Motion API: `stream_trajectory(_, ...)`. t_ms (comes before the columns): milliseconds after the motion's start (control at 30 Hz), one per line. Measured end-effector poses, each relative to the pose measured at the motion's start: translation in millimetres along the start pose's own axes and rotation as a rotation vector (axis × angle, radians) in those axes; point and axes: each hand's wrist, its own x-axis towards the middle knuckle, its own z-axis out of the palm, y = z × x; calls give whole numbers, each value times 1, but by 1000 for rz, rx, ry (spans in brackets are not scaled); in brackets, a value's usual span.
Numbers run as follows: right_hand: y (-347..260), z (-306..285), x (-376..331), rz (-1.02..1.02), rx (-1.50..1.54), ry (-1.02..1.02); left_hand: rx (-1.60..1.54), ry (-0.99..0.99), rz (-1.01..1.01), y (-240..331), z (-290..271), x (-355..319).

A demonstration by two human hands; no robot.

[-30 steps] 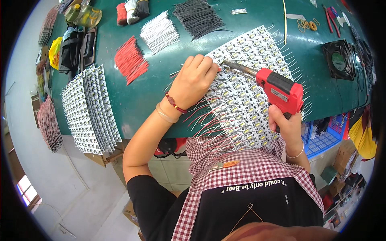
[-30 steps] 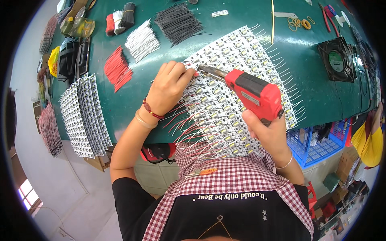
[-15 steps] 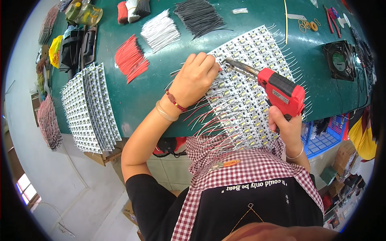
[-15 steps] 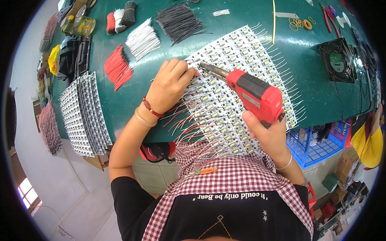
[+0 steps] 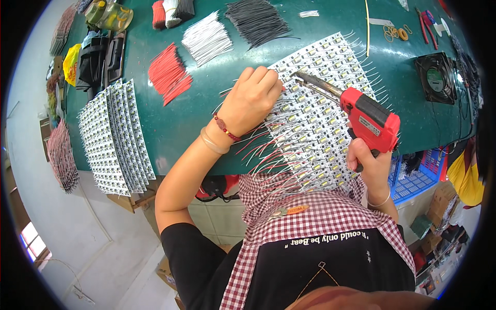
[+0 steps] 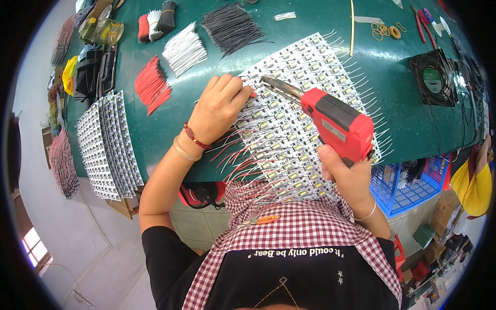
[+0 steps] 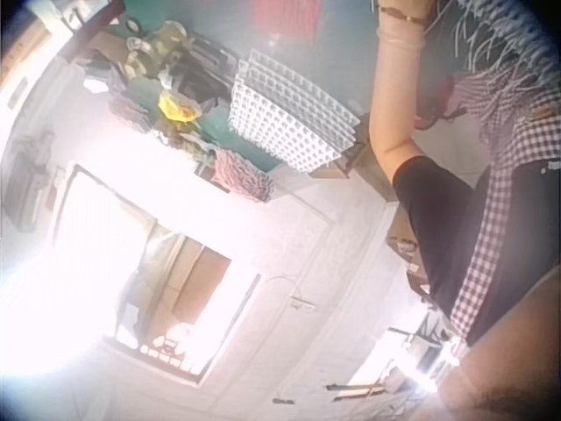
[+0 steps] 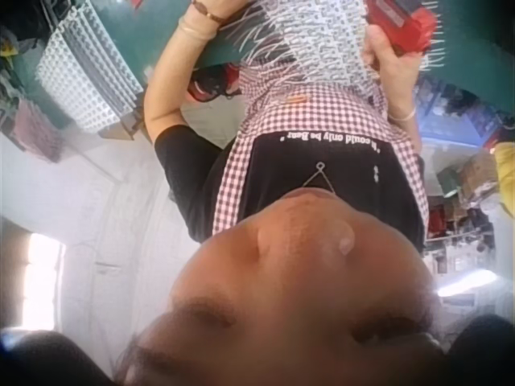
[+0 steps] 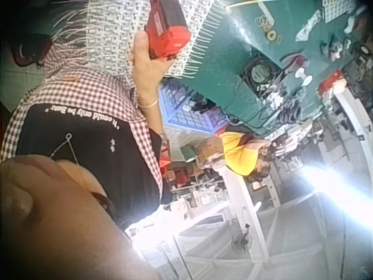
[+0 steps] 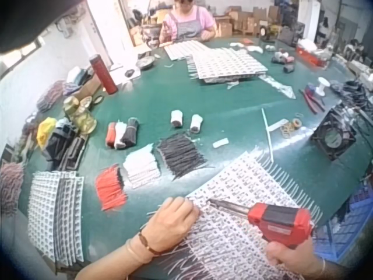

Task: The person uses a red heat gun to apply heat to a large LED panel with numerous wires. They also use a wooden stick to adjust the wires on the panel. The person works on the panel continuously, moving the heat gun across different sections.

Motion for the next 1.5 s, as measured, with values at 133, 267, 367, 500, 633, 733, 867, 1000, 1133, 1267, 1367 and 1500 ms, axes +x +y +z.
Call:
stream_trajectory(133, 3, -5, -5, 5, 27, -22, 79, 11, 33, 0, 0, 1)
stream_trajectory(267, 7, -7, -8, -23, 72, -36, 115, 23, 51, -2, -1, 1)
stream_trajectory(367, 7, -7, -11, -26, 87, -18, 97, 35, 43, 5, -5, -1)
stream_trajectory(500, 7, -9, -14, 1, 41, -27, -5, 34, 19, 14, -1, -7)
stream_trajectory(633, 10, -7, -17, 69, 1, -32, -46, 32, 15, 13, 2, -8)
stream_trajectory(733, 12, -6, -17, 54, -14, -45, -41, 24, 15, 14, 1, -6)
stream_trajectory(867, 13, -5, -18, 47, -44, -44, -26, 3, 15, 16, 1, -5)
stream_trajectory(1000, 16, -6, -17, 66, -85, -58, -16, 3, 25, 17, 2, -4)
stream_trajectory(1133, 10, 1, -19, -10, -99, -22, 3, -23, 17, 18, 2, -5)
stream_trajectory(1267, 9, -1, -21, -10, -78, -33, 9, -43, 9, 19, 0, -6)
stream_trajectory(1367, 11, -1, -21, -4, -102, -39, 25, -44, 15, 20, 0, -5)
stream_trajectory(1500, 13, -4, -19, 60, -83, -61, 34, -58, 27, 21, -2, -3)
